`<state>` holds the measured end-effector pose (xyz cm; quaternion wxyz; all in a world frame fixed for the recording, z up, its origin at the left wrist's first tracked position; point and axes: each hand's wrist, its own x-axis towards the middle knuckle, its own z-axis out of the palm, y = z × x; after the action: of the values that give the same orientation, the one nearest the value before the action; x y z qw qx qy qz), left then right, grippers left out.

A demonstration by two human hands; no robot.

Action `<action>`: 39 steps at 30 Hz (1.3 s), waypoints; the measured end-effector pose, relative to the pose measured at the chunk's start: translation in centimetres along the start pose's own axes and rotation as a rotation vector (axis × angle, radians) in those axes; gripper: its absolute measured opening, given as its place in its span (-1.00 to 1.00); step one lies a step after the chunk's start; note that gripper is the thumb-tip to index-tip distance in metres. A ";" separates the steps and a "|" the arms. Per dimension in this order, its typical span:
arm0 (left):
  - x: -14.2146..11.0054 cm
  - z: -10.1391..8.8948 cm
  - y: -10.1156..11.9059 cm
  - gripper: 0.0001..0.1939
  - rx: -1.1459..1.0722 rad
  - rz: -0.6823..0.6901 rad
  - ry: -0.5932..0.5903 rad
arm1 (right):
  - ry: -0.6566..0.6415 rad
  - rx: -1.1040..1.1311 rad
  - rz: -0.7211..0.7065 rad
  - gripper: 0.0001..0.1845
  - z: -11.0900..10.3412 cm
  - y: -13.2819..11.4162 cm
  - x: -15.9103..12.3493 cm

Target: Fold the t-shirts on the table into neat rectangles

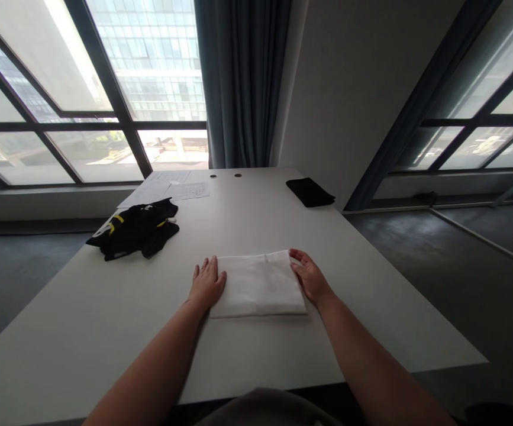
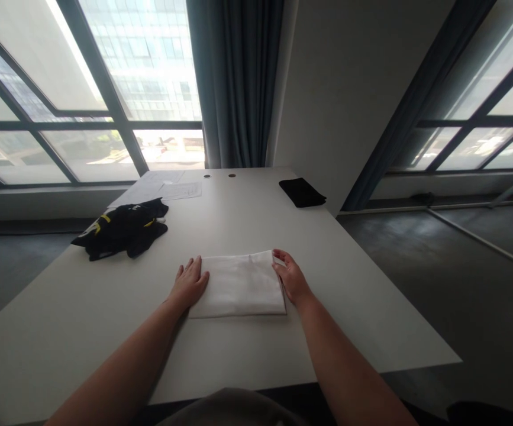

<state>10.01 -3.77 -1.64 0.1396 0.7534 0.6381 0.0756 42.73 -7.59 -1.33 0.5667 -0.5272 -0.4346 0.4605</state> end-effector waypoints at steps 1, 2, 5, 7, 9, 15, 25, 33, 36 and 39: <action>0.0 0.0 0.0 -0.27 0.002 0.000 -0.002 | -0.010 0.020 0.013 -0.41 -0.2 -0.3 -0.3; 0.0 0.0 0.1 -0.27 0.006 0.001 -0.004 | -0.038 0.021 0.035 -0.39 -0.5 -0.6 -0.6; 0.0 0.0 0.2 -0.27 0.029 -0.004 -0.002 | -0.190 -0.074 0.113 -0.31 -1.2 -1.5 -1.7; 0.0 0.1 0.3 -0.29 0.041 -0.016 0.001 | -0.279 -0.219 0.103 -0.26 -1.6 -2.0 -2.7; 0.1 0.2 0.3 -0.30 0.048 -0.023 0.002 | -0.316 -0.383 0.052 -0.27 -1.7 -2.4 -3.7; 0.3 0.5 0.1 -0.31 0.060 -0.017 0.036 | -0.285 -0.573 -0.070 -0.35 -0.7 -2.4 -5.5; 1.0 1.6 -0.5 -0.34 0.064 -0.102 0.172 | -0.345 -0.552 -0.020 -0.37 0.1 -2.7 -3.4; 2.1 1.2 -2.3 -0.44 0.042 -0.103 0.215 | -0.352 -0.618 -0.021 -0.31 0.3 -4.6 -1.6; 2.3 0.6 -2.4 -0.44 0.047 -0.119 0.205 | -0.410 -0.693 -0.083 -0.29 0.3 -6.4 -0.3; 2.3 0.2 -2.1 -0.43 0.055 -0.124 0.190 | -0.471 -0.790 -0.158 -0.31 0.2 -8.5 1.7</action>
<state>8.50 -1.20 -2.67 0.0621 0.7056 0.6956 0.1201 43.46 -6.01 7.22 0.2417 -0.5492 -0.7322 0.3223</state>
